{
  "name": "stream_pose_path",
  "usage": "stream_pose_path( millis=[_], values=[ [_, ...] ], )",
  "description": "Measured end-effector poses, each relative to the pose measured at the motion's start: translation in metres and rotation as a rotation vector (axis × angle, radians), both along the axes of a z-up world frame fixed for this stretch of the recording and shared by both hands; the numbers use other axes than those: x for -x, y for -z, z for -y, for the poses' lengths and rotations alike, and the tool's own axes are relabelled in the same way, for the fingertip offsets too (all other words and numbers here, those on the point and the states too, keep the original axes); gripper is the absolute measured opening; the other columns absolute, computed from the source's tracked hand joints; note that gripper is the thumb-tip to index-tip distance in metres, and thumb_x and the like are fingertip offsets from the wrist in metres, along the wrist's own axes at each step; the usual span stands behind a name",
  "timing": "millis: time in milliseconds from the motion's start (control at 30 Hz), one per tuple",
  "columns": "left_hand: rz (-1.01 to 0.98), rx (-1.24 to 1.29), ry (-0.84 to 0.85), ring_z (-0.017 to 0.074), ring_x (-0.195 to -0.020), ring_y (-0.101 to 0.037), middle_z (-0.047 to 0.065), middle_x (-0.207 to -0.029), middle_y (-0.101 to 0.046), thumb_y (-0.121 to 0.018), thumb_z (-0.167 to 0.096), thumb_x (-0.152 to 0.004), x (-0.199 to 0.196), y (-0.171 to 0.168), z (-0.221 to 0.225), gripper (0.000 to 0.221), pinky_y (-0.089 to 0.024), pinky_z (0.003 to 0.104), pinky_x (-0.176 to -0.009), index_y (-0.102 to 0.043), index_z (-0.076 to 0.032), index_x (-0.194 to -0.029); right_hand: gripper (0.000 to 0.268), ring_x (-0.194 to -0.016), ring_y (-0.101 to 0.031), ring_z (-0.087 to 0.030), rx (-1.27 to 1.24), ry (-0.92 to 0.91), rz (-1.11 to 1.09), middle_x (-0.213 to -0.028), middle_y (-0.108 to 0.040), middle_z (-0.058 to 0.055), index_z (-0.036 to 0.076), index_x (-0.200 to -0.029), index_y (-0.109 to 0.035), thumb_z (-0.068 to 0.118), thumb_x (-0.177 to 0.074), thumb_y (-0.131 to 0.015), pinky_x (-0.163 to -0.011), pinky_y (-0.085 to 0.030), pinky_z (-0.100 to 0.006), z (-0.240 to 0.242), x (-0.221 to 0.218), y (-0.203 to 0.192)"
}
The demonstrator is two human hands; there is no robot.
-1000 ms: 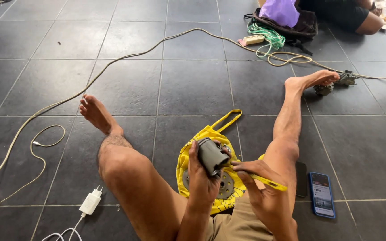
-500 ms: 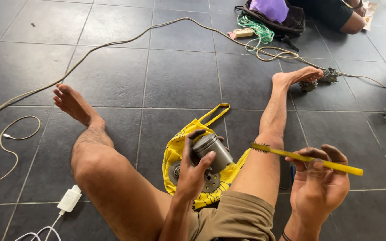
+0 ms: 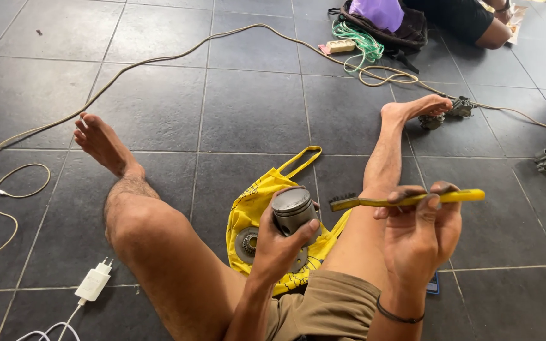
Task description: The person sits on a tiled floor and uses a yellow brush to clean the interior and exterior surfaces of a cylindrical metal mechanical part. The person rotates the part to access different areas and continues scrubbing with the brush.
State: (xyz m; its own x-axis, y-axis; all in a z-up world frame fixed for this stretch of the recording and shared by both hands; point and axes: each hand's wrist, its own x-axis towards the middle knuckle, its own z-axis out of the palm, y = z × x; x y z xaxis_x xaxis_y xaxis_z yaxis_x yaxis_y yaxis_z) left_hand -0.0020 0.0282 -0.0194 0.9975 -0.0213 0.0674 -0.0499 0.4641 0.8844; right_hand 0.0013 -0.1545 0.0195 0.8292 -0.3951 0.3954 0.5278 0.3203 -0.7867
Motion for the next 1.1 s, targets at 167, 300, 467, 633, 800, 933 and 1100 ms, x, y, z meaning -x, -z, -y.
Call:
stream_pose_path(
  millis=[167, 300, 467, 633, 800, 933, 1100],
  values=[
    [0.018, 0.006, 0.008, 0.0174, -0.085, -0.071, 0.008, -0.097, -0.068, -0.08, -0.019, -0.082, 0.0, -0.001, 0.003, 0.05, -0.058, 0.029, -0.075, -0.055, -0.007, -0.123, 0.009, -0.073, -0.066, -0.022, 0.034, -0.053, 0.0, -0.088, -0.067, -0.014, 0.013, -0.116, -0.051, 0.021, -0.113, -0.052, -0.057, -0.059, -0.03, -0.019, -0.012, 0.001],
    [0.058, -0.027, -0.032, 0.0142, -0.084, -0.066, 0.007, -0.098, -0.065, -0.08, -0.014, -0.082, 0.0, -0.002, 0.005, 0.048, -0.057, 0.027, -0.073, -0.055, -0.007, -0.122, 0.01, -0.064, -0.065, -0.021, 0.125, -0.091, -0.059, -0.085, -0.066, -0.017, 0.011, -0.114, -0.045, 0.021, -0.112, -0.047, -0.056, -0.059, -0.027, -0.04, -0.004, 0.004],
    [0.133, -0.036, -0.049, 0.0141, -0.087, -0.065, 0.008, -0.101, -0.069, -0.082, -0.018, -0.083, 0.002, -0.005, 0.004, 0.051, -0.056, 0.026, -0.074, -0.052, -0.007, -0.124, 0.012, -0.062, -0.061, -0.026, 0.139, -0.138, -0.02, -0.086, -0.065, -0.019, 0.012, -0.118, -0.043, 0.02, -0.111, -0.048, -0.059, -0.057, -0.031, -0.045, 0.003, 0.007],
    [0.091, 0.012, -0.02, 0.0134, -0.085, -0.063, 0.009, -0.1, -0.068, -0.083, -0.019, -0.082, 0.004, -0.003, 0.009, 0.058, -0.054, 0.026, -0.072, -0.05, -0.006, -0.128, 0.015, -0.057, -0.061, -0.024, 0.142, -0.042, -0.034, -0.081, -0.065, -0.018, 0.013, -0.112, -0.042, 0.026, -0.111, -0.05, -0.057, -0.056, -0.029, -0.056, 0.012, 0.002],
    [0.09, -0.069, -0.06, 0.0128, -0.086, -0.063, 0.007, -0.102, -0.066, -0.081, -0.014, -0.079, 0.005, -0.009, 0.006, 0.053, -0.055, 0.026, -0.075, -0.053, -0.007, -0.124, 0.013, -0.067, -0.062, -0.022, 0.123, -0.038, -0.013, -0.082, -0.062, -0.017, 0.013, -0.115, -0.042, 0.023, -0.111, -0.049, -0.059, -0.057, -0.029, -0.047, 0.006, 0.002],
    [0.061, -0.079, -0.065, 0.0121, -0.086, -0.063, 0.006, -0.102, -0.064, -0.08, -0.013, -0.081, 0.007, -0.01, 0.01, 0.051, -0.053, 0.025, -0.081, -0.054, -0.007, -0.124, 0.017, -0.07, -0.061, -0.023, 0.077, 0.036, 0.024, -0.08, -0.062, -0.015, 0.015, -0.113, -0.044, 0.027, -0.11, -0.054, -0.055, -0.053, -0.027, -0.044, 0.005, 0.003],
    [0.122, -0.057, -0.072, 0.0138, -0.089, -0.061, 0.007, -0.105, -0.064, -0.082, -0.017, -0.082, 0.005, -0.008, 0.006, 0.053, -0.052, 0.026, -0.08, -0.052, -0.007, -0.124, 0.012, -0.065, -0.061, -0.024, 0.141, -0.005, 0.018, -0.079, -0.061, -0.019, 0.013, -0.113, -0.041, 0.023, -0.111, -0.049, -0.058, -0.055, -0.029, -0.049, 0.009, 0.004]
  ],
)
